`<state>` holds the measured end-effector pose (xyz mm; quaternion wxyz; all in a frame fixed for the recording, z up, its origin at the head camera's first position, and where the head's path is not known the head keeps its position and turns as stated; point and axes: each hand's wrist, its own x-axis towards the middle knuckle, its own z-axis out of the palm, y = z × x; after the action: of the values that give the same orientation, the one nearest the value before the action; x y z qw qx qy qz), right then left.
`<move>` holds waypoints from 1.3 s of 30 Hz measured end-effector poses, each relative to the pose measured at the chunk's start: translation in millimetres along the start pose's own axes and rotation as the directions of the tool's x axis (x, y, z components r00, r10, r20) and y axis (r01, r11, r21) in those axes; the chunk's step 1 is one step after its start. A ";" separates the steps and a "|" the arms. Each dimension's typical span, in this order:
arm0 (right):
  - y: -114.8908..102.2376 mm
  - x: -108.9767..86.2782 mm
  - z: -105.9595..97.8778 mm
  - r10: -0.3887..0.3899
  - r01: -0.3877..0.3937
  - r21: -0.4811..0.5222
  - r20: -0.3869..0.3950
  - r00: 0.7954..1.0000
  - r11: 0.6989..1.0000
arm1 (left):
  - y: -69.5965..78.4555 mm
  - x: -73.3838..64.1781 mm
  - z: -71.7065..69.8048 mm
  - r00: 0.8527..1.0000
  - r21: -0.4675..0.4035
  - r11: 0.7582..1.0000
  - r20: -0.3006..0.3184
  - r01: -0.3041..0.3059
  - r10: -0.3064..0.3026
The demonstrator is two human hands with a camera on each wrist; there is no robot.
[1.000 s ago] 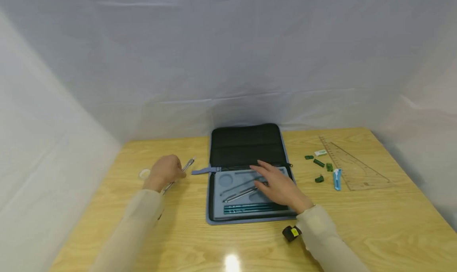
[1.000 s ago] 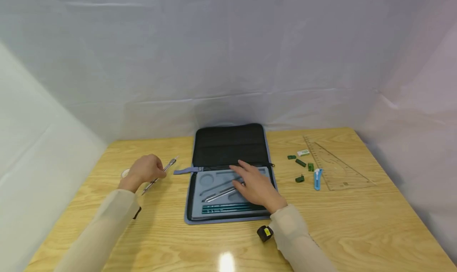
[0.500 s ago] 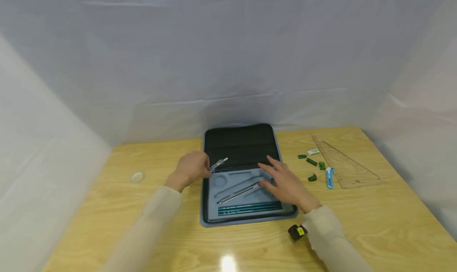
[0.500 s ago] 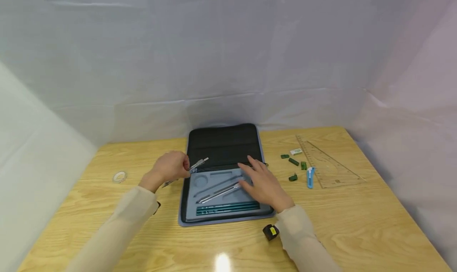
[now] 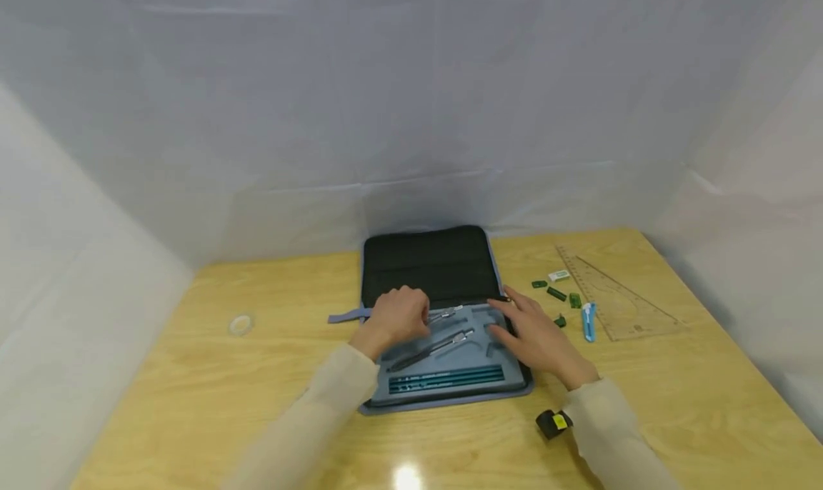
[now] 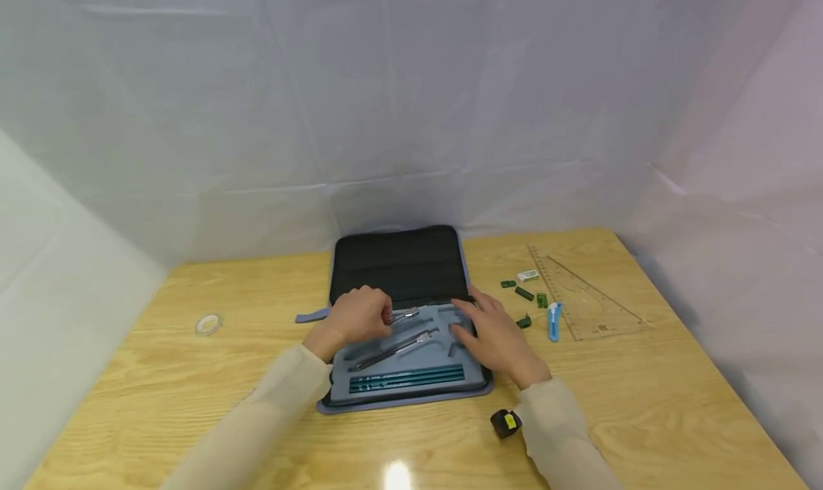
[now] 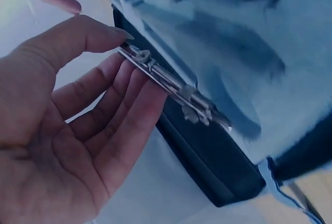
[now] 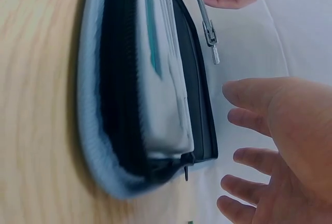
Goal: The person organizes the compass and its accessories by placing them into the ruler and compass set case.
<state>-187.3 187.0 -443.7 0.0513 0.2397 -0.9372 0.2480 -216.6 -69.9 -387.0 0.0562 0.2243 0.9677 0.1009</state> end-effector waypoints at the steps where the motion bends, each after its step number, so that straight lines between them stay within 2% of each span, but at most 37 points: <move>1: 1.1 -0.6 0.2 -0.006 0.006 -0.001 -0.003 1.000 1.000 | 1.9 0.4 1.8 1.000 0.000 1.000 0.002 -0.003 0.003; 9: 6.5 -2.9 -0.8 -0.013 0.013 0.007 -0.020 1.000 1.000 | 11.2 3.3 7.3 0.999 0.037 0.999 0.039 0.000 -0.002; 19: 6.1 -7.9 2.8 0.002 -0.001 0.042 -0.007 1.000 0.999 | 7.3 3.1 11.1 0.996 0.027 1.000 0.087 0.007 -0.010; 27: 7.3 -9.3 4.5 -0.004 0.004 0.052 -0.003 1.000 0.999 | 3.7 2.7 11.6 0.997 -0.010 1.000 0.079 0.011 -0.010; 33: 6.4 -7.3 4.8 -0.024 0.024 0.033 -0.003 1.000 0.999 | -1.9 -6.4 6.6 0.999 -0.048 0.999 0.052 0.001 0.002; 37: 0.2 -0.2 3.6 -0.038 0.038 0.026 0.010 0.999 0.999 | -12.7 -19.2 -0.9 1.000 -0.075 0.997 0.007 -0.004 0.005; 39: -6.1 5.7 3.0 -0.049 0.048 0.029 0.032 0.998 0.998 | -19.9 -27.4 -3.5 1.000 -0.084 0.996 0.005 0.001 0.000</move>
<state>-189.3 178.4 -442.4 0.0386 0.2669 -0.9283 0.2561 -201.1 -100.2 -386.2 0.0682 0.2218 0.9624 0.1410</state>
